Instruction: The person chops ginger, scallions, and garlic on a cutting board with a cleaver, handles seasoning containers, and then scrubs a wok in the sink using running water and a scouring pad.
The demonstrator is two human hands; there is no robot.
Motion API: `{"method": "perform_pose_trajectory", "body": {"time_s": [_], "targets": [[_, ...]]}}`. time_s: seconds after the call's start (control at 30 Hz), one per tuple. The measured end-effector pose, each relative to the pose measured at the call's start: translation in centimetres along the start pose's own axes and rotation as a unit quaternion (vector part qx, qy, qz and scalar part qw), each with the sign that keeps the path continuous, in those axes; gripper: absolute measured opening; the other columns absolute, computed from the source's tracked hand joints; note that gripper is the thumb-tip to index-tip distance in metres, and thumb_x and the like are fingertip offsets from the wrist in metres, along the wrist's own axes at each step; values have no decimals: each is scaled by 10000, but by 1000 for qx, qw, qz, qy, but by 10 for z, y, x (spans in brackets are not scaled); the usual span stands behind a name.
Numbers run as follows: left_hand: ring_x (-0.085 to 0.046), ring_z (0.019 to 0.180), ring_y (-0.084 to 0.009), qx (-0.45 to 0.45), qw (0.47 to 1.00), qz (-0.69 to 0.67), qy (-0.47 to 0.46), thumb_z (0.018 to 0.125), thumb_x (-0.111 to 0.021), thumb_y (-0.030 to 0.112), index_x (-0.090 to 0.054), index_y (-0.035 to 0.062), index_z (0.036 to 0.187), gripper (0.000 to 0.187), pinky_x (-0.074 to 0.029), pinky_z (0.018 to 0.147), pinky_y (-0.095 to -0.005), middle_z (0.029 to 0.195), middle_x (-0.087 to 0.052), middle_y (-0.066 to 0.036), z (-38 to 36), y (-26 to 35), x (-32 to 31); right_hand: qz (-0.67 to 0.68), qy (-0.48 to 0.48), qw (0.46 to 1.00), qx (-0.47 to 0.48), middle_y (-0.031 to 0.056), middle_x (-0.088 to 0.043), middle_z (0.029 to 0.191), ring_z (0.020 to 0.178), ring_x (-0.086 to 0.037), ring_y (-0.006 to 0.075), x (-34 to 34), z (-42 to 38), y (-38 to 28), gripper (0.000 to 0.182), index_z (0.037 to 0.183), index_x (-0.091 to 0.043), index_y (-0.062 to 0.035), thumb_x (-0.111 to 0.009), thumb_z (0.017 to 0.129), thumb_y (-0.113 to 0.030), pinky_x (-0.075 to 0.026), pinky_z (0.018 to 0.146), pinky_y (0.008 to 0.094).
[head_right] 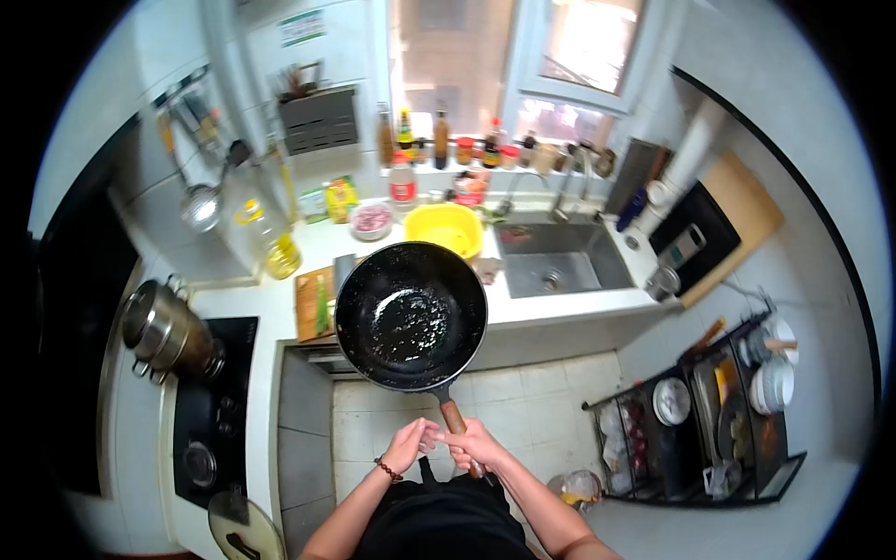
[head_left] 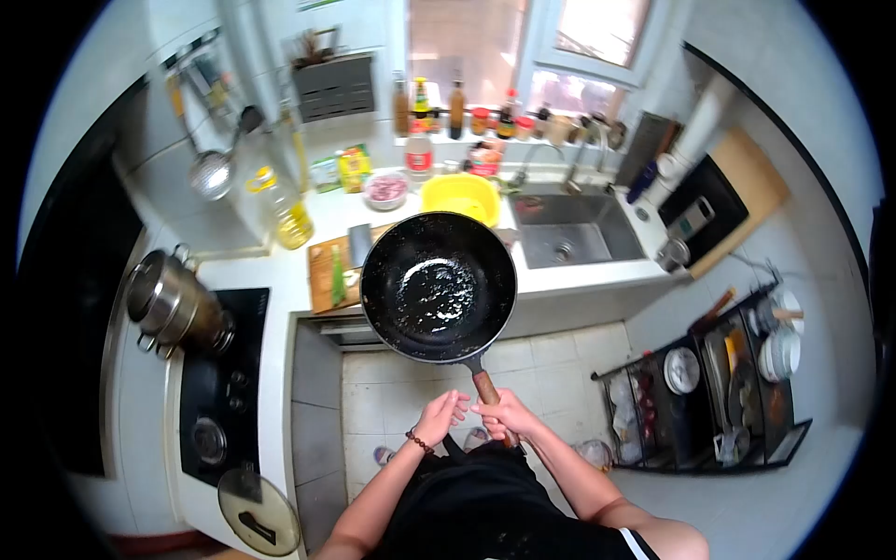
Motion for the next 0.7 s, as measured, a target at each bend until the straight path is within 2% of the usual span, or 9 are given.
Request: {"method": "perform_pose_trajectory", "body": {"time_s": [0.13, 0.33, 0.43, 0.63, 0.7], "targets": [[-610, 823, -101, 20, 995, 38, -85, 1098, -386, 433, -659, 83, 1161, 449, -512, 726, -264, 912, -633, -2, 53, 10, -89, 49, 68, 996, 36, -46, -383, 551, 386, -359, 62, 97, -37, -13, 234, 908, -469, -100, -695, 962, -120, -273, 362, 259], [-615, 814, -96, 37, 980, 90, -174, 1102, -372, 422, -648, 70, 1172, 453, -511, 713, -254, 942, -640, -8, 139, 21, -171, 96, 156, 980, 80, -43, -398, 560, 389, -372, 75, 213, -69, -50, 252, 881, -458, -113, -698, 957, -136, -278, 362, 269], [-610, 805, -81, 32, 974, 109, -196, 1109, -357, 401, -643, 63, 1173, 448, -500, 699, -233, 938, -636, 2, 190, 31, -202, 117, 185, 972, 88, -43, -408, 569, 399, -378, 73, 274, -60, -73, 263, 868, -446, -121, -691, 961, -143, -289, 371, 270], [-616, 785, -81, 10, 979, 63, -192, 1101, -384, 417, -640, 62, 1149, 440, -509, 686, -239, 916, -637, -4, 319, 56, -242, 113, 197, 968, 104, -47, -415, 586, 427, -384, 60, 393, -10, -154, 348, 766, -408, -142, -696, 960, -157, -307, 398, 260], [-619, 753, -89, 15, 981, 52, -184, 1096, -414, 409, -639, 57, 1143, 421, -518, 675, -248, 915, -635, -13, 368, 55, -255, 129, 210, 966, 72, -44, -424, 589, 439, -392, 58, 429, 10, -176, 340, 774, -411, -144, -693, 963, -159, -307, 407, 256]]}}
Point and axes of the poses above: each hand's wrist, its own z-axis towards the middle knuckle, its own x-axis out of the back of the hand, y = z × x, the point moved 7 cm from there along z, towards the middle knuckle
